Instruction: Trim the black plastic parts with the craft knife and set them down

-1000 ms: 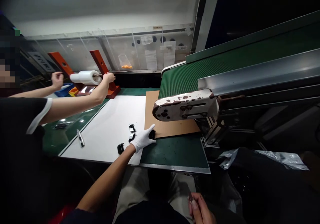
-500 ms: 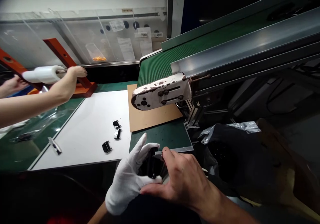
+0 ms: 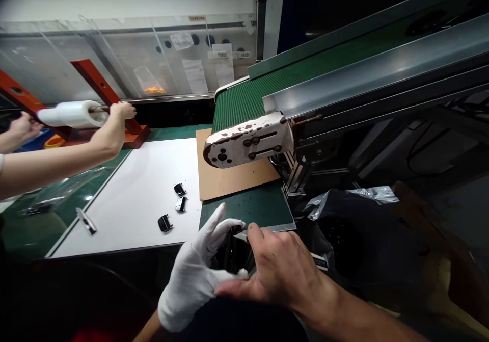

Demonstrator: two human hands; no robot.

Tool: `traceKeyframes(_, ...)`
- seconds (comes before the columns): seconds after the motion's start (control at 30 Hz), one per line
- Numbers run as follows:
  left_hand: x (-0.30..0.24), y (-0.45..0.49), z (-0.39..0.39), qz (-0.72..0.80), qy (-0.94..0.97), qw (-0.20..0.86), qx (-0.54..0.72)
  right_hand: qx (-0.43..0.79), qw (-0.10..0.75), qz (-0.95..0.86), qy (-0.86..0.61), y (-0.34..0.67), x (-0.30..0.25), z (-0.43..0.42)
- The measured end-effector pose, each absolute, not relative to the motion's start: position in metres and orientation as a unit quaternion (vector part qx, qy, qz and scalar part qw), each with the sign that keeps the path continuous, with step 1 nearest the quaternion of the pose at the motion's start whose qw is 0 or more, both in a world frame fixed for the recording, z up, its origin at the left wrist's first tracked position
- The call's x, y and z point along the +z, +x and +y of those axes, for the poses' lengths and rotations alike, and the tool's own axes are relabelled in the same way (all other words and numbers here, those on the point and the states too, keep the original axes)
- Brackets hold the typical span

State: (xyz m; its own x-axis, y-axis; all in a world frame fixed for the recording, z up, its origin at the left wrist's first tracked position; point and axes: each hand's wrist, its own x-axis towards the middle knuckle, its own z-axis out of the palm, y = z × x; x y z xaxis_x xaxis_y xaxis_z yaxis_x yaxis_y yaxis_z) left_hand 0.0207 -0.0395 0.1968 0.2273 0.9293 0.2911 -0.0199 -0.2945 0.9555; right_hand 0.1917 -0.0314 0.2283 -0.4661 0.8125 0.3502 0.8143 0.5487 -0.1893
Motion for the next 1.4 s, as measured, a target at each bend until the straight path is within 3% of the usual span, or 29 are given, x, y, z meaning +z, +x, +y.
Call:
traceKeyframes(1.03,0.184,0.022,-0.039,0.409,0.538,0.525,0.517,-0.055,0.216,-0.87,-0.44,0.19,0.206,-0.024)
traceKeyframes(1.4,0.19,0.026,-0.036,0.401,0.487,0.566,0.531,-0.041,0.293,-0.864,-0.407,0.187,0.205,-0.026)
